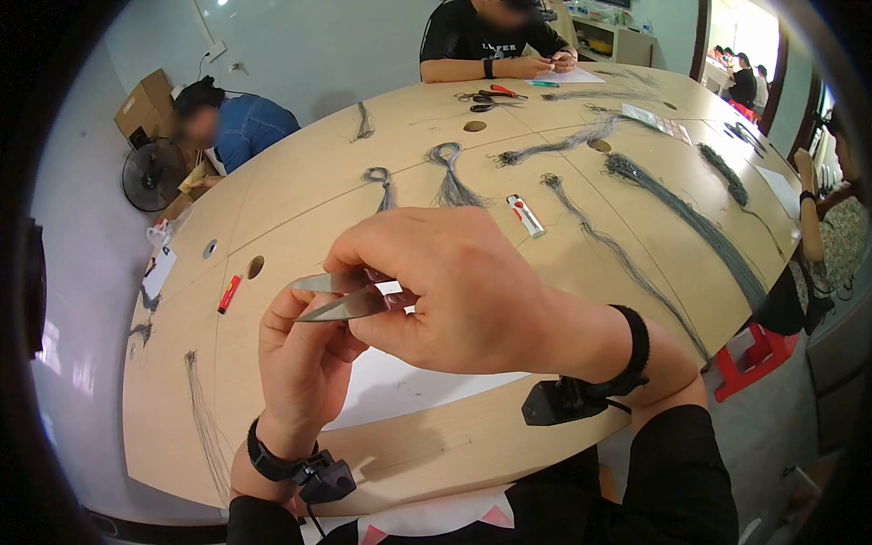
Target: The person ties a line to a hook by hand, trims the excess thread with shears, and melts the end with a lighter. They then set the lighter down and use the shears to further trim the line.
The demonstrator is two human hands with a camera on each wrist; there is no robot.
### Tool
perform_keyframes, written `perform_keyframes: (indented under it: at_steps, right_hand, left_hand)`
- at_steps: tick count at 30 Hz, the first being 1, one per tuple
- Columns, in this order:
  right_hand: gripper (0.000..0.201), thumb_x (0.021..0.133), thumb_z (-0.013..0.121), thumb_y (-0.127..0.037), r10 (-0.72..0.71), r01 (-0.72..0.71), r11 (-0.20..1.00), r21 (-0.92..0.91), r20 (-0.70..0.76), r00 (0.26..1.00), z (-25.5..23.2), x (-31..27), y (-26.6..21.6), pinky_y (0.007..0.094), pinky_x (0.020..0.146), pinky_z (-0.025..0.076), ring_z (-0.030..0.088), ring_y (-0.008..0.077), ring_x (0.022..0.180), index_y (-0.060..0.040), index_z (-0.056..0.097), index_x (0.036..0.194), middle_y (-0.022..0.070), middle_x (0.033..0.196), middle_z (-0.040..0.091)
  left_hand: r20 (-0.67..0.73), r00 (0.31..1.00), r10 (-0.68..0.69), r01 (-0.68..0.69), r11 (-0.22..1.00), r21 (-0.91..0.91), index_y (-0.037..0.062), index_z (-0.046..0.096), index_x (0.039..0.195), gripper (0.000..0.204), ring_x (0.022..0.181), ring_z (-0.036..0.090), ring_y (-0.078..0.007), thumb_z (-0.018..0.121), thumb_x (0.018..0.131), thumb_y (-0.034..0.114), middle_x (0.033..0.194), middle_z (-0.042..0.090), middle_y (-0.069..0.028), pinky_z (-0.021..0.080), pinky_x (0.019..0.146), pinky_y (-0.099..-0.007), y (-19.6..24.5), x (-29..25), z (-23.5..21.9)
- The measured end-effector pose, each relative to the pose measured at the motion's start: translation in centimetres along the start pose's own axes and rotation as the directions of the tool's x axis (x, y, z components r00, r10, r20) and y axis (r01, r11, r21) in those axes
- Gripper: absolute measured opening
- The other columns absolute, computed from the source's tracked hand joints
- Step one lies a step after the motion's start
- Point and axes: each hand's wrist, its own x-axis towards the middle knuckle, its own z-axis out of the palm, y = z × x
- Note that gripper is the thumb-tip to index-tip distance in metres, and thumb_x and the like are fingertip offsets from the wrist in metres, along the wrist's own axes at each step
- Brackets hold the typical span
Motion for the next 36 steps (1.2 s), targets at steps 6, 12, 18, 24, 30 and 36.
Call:
perform_keyframes:
  at_steps: [6, 12, 18, 24, 30, 36]
  right_hand:
    - [0.023, 0.054, 0.061, 0.001, -0.035, 0.042, 0.994, -0.099, 0.068, 0.997, -0.1, 0.1, -0.1, 0.0204, 0.038, 0.033, 0.045, 0.0105, 0.046, -0.0027, 0.054, 0.076, 0.002, 0.058, 0.049]
    - [0.022, 0.052, 0.062, 0.0, -0.17, 0.161, 0.977, -0.138, -0.049, 0.984, 0.8, 0.1, 0.5, 0.0237, 0.039, 0.033, 0.045, 0.016, 0.046, -0.0054, 0.051, 0.07, 0.0032, 0.055, 0.046]
    - [0.012, 0.06, 0.057, -0.001, 0.091, -0.093, 0.995, 0.021, 0.081, 0.993, -0.1, 0.2, 0.0, 0.0221, 0.042, 0.035, 0.045, 0.0111, 0.048, -0.0026, 0.051, 0.07, 0.0035, 0.058, 0.047]
    - [0.008, 0.068, 0.05, 0.0, 0.338, -0.355, 0.858, 0.371, 0.112, 0.935, 0.5, 0.0, 0.5, 0.0161, 0.043, 0.032, 0.041, 0.0009, 0.051, 0.0, 0.053, 0.076, -0.0007, 0.059, 0.049]
    - [0.011, 0.067, 0.051, -0.002, 0.353, -0.386, 0.865, 0.32, 0.158, 0.922, -0.2, 0.2, -0.1, 0.0172, 0.046, 0.035, 0.043, 0.0041, 0.052, 0.0012, 0.053, 0.077, 0.0021, 0.06, 0.051]
    - [0.012, 0.062, 0.055, 0.0, 0.204, -0.22, 0.955, 0.201, 0.096, 0.974, 0.2, 0.1, 0.2, 0.0171, 0.042, 0.032, 0.04, 0.0037, 0.047, -0.0012, 0.053, 0.073, 0.0001, 0.057, 0.047]
  left_hand:
    - [-0.021, 0.999, -0.032, 0.032, 0.999, 0.024, -0.0004, 0.054, 0.08, 0.008, 0.055, 0.047, -0.0066, 0.053, 0.076, 0.006, 0.067, 0.055, -0.0053, 0.039, 0.05, -0.0186, 0.0, 0.0, 0.0]
    - [0.023, 1.0, -0.017, 0.017, 1.0, 0.021, -0.0006, 0.054, 0.08, 0.008, 0.054, 0.045, -0.0057, 0.052, 0.077, 0.006, 0.065, 0.053, -0.0033, 0.035, 0.048, -0.0179, -0.1, 0.0, -0.1]
    - [0.037, 0.997, -0.063, 0.062, 0.998, 0.033, 0.0003, 0.054, 0.08, 0.009, 0.057, 0.049, -0.0076, 0.051, 0.077, 0.008, 0.068, 0.054, -0.0043, 0.035, 0.048, -0.0175, -0.1, 0.0, -0.1]
    - [0.062, 0.995, -0.082, 0.086, 0.994, -0.066, 0.0006, 0.053, 0.082, 0.012, 0.057, 0.051, -0.009, 0.048, 0.079, 0.011, 0.07, 0.056, -0.0059, 0.036, 0.048, -0.018, 0.0, 0.1, -0.3]
    - [0.061, 0.995, -0.078, 0.084, 0.992, -0.096, 0.0009, 0.053, 0.081, 0.011, 0.057, 0.051, -0.0095, 0.048, 0.079, 0.011, 0.071, 0.056, -0.006, 0.038, 0.05, -0.0182, 0.0, 0.2, -0.4]
    - [0.036, 0.994, -0.107, 0.108, 0.994, -0.021, 0.0005, 0.053, 0.08, 0.01, 0.057, 0.05, -0.0092, 0.048, 0.078, 0.009, 0.07, 0.056, -0.006, 0.037, 0.05, -0.0196, 0.1, 0.0, -0.1]
